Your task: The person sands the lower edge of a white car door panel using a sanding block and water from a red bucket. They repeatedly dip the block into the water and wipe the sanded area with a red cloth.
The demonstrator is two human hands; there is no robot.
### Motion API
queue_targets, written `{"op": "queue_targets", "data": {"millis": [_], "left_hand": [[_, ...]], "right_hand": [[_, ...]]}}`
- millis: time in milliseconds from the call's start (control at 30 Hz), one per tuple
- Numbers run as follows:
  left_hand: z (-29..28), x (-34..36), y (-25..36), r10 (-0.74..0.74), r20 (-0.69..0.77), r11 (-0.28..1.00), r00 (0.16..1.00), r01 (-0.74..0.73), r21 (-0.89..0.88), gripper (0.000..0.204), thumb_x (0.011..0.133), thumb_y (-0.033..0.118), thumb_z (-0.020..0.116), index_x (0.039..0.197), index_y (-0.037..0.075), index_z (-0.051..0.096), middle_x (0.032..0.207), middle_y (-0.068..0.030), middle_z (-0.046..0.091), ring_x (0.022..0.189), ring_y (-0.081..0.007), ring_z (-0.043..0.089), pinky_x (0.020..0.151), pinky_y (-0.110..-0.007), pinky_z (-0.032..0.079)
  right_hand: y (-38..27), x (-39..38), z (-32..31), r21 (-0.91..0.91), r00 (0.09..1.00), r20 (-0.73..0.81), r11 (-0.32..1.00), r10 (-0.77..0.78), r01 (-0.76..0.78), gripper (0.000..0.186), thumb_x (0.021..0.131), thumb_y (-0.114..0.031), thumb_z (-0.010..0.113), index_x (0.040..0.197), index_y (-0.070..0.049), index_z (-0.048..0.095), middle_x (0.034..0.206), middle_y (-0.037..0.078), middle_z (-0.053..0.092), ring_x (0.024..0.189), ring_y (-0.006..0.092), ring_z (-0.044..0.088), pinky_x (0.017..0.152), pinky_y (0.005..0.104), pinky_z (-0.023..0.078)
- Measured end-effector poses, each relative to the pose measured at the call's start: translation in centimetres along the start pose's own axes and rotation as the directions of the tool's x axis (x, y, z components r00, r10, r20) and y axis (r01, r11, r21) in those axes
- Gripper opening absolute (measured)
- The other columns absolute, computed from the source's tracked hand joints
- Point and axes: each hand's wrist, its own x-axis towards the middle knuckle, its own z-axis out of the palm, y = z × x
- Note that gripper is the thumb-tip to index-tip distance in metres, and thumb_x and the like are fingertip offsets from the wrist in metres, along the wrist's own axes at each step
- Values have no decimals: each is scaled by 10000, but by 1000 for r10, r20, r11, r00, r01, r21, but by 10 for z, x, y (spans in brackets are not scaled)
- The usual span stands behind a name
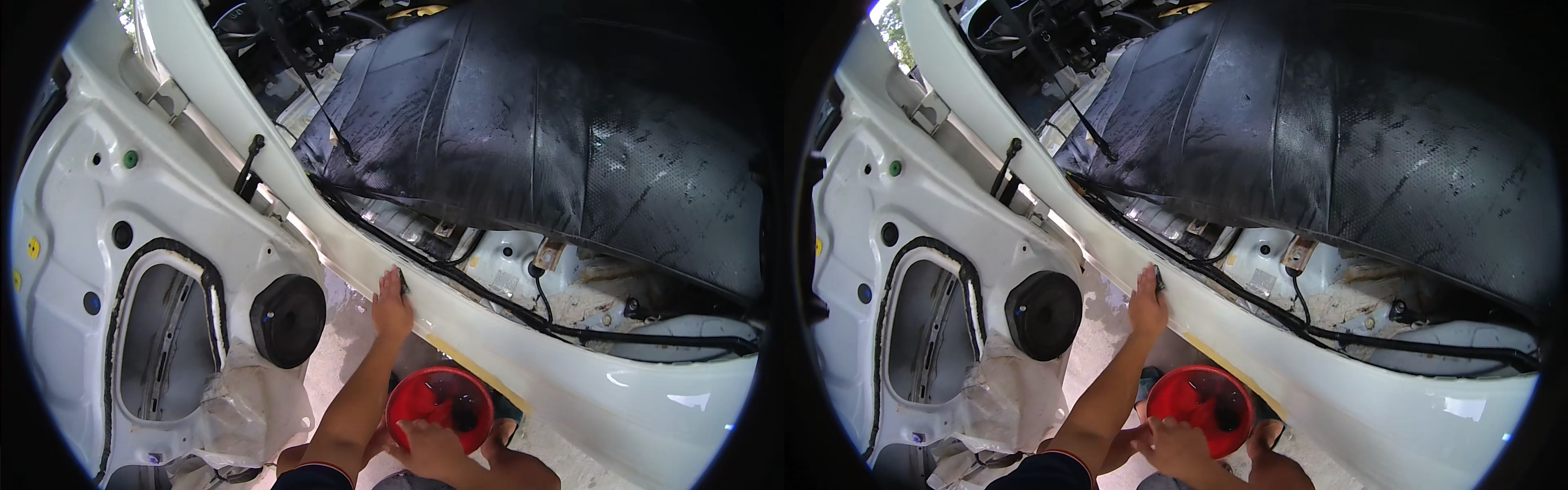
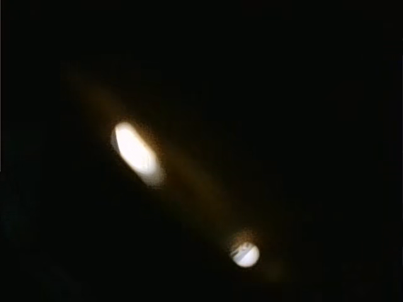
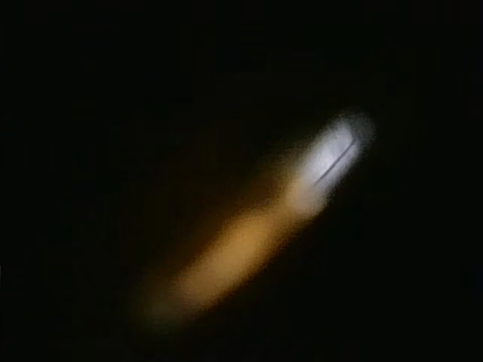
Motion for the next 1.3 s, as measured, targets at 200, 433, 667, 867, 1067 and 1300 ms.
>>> {"op": "queue_targets", "data": {"millis": [200, 433, 667, 867, 1067, 1300], "left_hand": [[25, -37, 27, -149, 39, 988, 988, 147, 35, 771, 1017, 538, 372, 1583, 42, 206, 1654, -224, 114, 1540, -385, 83, 1175, -673, 64], [-9, 64, 14, -374, -8, 927, 927, 374, -20, 704, 1060, 495, 239, 1605, 61, 132, 1689, -122, 60, 1559, -312, 4, 1142, -729, -7], [-4, 69, -12, -254, 75, 962, 964, 244, 122, 681, 1069, 453, 220, 1607, 54, 94, 1691, -120, 29, 1554, -341, -18, 1099, -779, -26], [-13, 92, -15, -435, 165, 898, 885, 412, 156, 672, 1075, 429, 218, 1601, 38, 70, 1688, -131, -20, 1551, -349, -49, 1089, -791, -25], [-13, 110, -33, -290, -237, 952, 927, 305, 30, 696, 1064, 424, 233, 1600, 22, 41, 1689, -132, -32, 1547, -373, -59, 1054, -819, -49], [-11, 137, -55, -283, -329, 954, 901, 300, 0, 752, 1051, 523, 253, 1612, 67, 46, 1694, -101, -46, 1546, -374, -77, 1081, -781, -82]], "right_hand": [[3, -10, -19, 87, 993, 111, 996, -32, 22, 690, 972, -578, 474, 1444, -76, 461, 1385, 214, 546, 1262, 366, 541, 1004, 504, 450], [25, -26, -34, 111, 1000, -1, 994, -3, 3, 656, 983, -547, 467, 1392, -35, 505, 1323, 230, 584, 1167, 383, 596, 952, 495, 489], [29, -36, -43, 224, 986, -150, 969, -73, 106, 560, 1000, -425, 488, 1356, 5, 526, 1307, 254, 592, 1144, 406, 600, 969, 505, 480], [34, -33, -30, 186, 992, -108, 978, -71, 90, 566, 993, -410, 497, 1373, 8, 519, 1325, 290, 572, 1168, 421, 589, 999, 504, 464], [41, -32, -27, 197, 997, -71, 980, -5, 19, 598, 993, -445, 487, 1404, -11, 504, 1365, 277, 554, 1208, 421, 571, 1024, 499, 453], [37, -29, -40, 178, 997, 14, 981, 75, -77, 632, 1020, -508, 400, 1431, -38, 492, 1421, 259, 519, 1278, 409, 530, 1057, 493, 429]]}}
